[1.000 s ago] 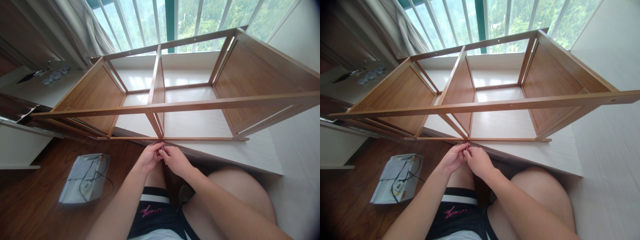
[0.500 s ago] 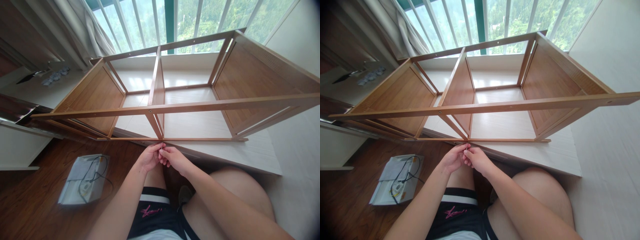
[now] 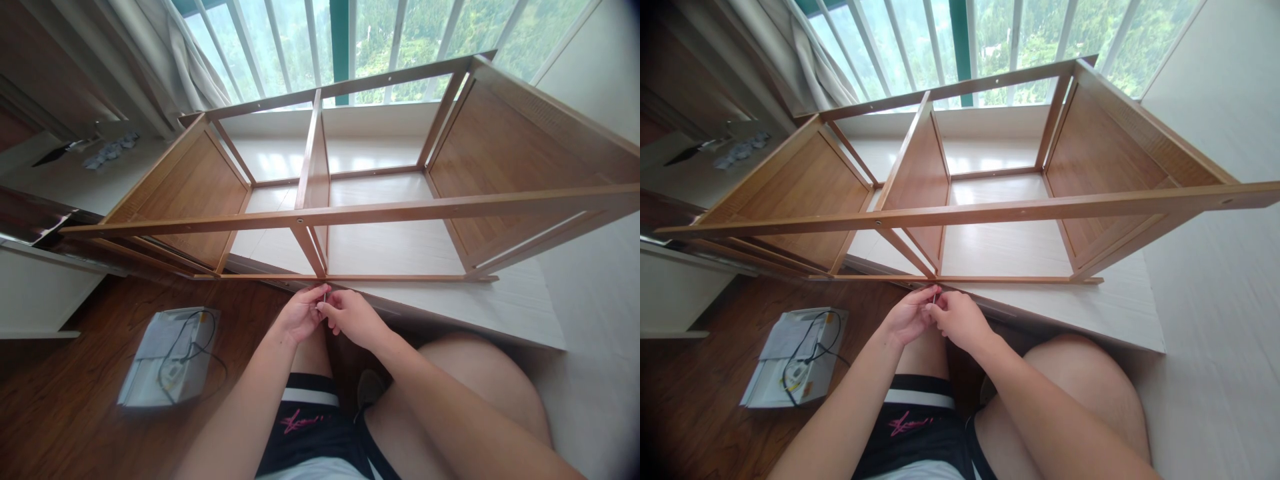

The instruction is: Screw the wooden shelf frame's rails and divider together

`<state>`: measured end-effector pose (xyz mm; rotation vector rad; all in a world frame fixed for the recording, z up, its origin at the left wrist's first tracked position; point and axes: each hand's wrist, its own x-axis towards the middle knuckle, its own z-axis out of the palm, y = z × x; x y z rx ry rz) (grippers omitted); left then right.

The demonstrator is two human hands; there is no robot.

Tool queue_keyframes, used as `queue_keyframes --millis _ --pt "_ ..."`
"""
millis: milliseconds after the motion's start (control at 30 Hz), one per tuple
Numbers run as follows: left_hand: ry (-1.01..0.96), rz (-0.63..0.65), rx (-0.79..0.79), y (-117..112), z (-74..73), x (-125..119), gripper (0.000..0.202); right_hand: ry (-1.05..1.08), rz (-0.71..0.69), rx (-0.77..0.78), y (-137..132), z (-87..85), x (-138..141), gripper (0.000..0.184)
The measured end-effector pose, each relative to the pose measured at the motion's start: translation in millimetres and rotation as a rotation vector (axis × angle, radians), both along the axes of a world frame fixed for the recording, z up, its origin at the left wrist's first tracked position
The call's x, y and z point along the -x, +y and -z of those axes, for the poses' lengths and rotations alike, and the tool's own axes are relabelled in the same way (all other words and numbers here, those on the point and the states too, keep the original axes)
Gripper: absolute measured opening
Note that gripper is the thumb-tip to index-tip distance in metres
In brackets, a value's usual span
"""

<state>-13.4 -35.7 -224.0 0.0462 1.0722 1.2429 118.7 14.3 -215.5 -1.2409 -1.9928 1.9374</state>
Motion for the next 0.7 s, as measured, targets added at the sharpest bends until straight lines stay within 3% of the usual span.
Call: queue_keyframes --millis 133,333,500,600,700 --pt "-0.016 0.069 0.000 -1.0 -0.5 -0.2 0.017 0.118 0.033 0.369 -0.3 -3.3 3.9 0.023" --pt "-0.035 0.130 -0.018 -1.6 2.7 1.1 0.019 0.302 0.123 0.649 -5.5 1.3 4.4 0.024" --pt "-0.026 0.147 -0.024 -2.5 6.1 2.3 0.022 0.388 0.153 0.698 -9.3 15.5 4.5 0.026" --pt "-0.039 0.151 -0.016 -3.1 5.7 2.3 0.026 0.412 0.162 0.703 -11.2 13.9 6.6 0.026" --pt "-0.052 0.150 -0.017 -4.2 3.6 2.1 0.027 0.372 0.171 0.603 -14.4 10.3 10.5 0.026"
